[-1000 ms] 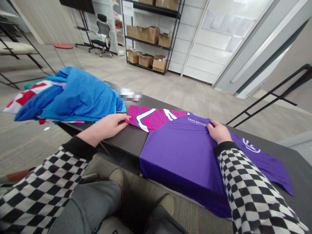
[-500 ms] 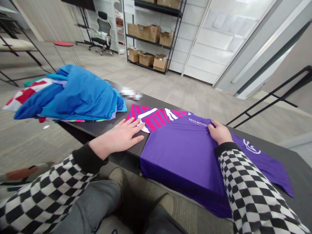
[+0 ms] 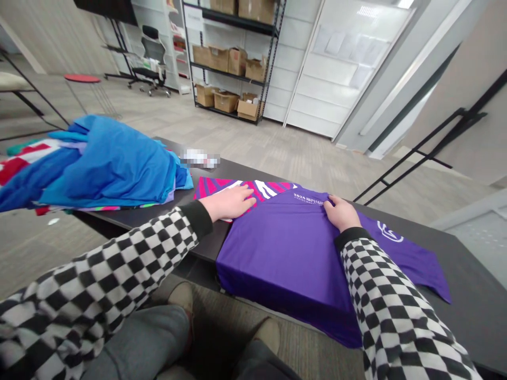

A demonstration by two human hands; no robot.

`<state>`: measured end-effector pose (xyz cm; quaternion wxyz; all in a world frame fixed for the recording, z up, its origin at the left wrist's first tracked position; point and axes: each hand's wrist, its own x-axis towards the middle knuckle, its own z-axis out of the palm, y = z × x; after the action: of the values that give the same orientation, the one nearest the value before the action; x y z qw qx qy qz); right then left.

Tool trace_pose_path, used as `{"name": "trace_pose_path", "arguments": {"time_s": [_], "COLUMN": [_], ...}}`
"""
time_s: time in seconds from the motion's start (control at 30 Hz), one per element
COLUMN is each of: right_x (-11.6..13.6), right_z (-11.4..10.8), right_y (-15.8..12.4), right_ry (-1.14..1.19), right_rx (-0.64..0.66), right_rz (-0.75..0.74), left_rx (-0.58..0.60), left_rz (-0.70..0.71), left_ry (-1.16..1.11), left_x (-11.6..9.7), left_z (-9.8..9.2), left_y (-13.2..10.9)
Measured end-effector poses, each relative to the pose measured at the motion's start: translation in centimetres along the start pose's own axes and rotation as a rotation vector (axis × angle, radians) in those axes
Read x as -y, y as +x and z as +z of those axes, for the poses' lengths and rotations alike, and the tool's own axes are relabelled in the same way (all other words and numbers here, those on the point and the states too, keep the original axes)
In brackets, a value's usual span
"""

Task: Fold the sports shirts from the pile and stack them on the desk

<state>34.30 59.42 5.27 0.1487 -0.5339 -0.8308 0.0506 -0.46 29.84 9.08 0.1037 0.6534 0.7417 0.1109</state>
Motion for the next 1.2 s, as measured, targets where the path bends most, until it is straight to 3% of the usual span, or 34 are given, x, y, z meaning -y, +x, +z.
{"name": "trace_pose_path", "arguments": {"time_s": [0.17,0.53,0.63,0.73,0.83,0.9,1.0,1.2], "right_x": [-0.1,0.2,0.4,0.6,1.1,1.5,1.9,2.1], "right_z": [0.3,0.4,0.5,0.4,0.1,-0.2,-0.5,-0.6], "right_y": [0.0,0.2,0.1,-0.1,-0.3,-0.5,-0.7,-0.3], "right_ry": [0.007,-0.056,-0.057,-0.059,-0.067,-0.081,-0.097,-0.09], "right_rx": [0.005,0.054,0.045,0.037,0.046,0.064,0.11,0.214], "right_rz": [-0.021,-0.046,-0.057,-0.061,-0.057,-0.054,-0.045,-0.032], "left_rx": [0.029,0.031,0.051,0.0,-0.062,-0.018,0.067,0.047], "left_rz": [-0.04,-0.162,-0.19,-0.159,-0.035,0.021,0.02,0.006], "left_ry": [0.084,0.1,0.137,0.19,0.16,0.1,0.063,0.079], "left_x": [0.7,0.7,0.0,-2.4,-5.1,-6.2,-6.4,-5.4], "left_z": [1.6,1.6,0.5,-0.4,-0.2,0.7,2.4,3.7], "left_y": [0.9,-0.5,0.8,3.4,6.4,7.9,9.0,9.0]}}
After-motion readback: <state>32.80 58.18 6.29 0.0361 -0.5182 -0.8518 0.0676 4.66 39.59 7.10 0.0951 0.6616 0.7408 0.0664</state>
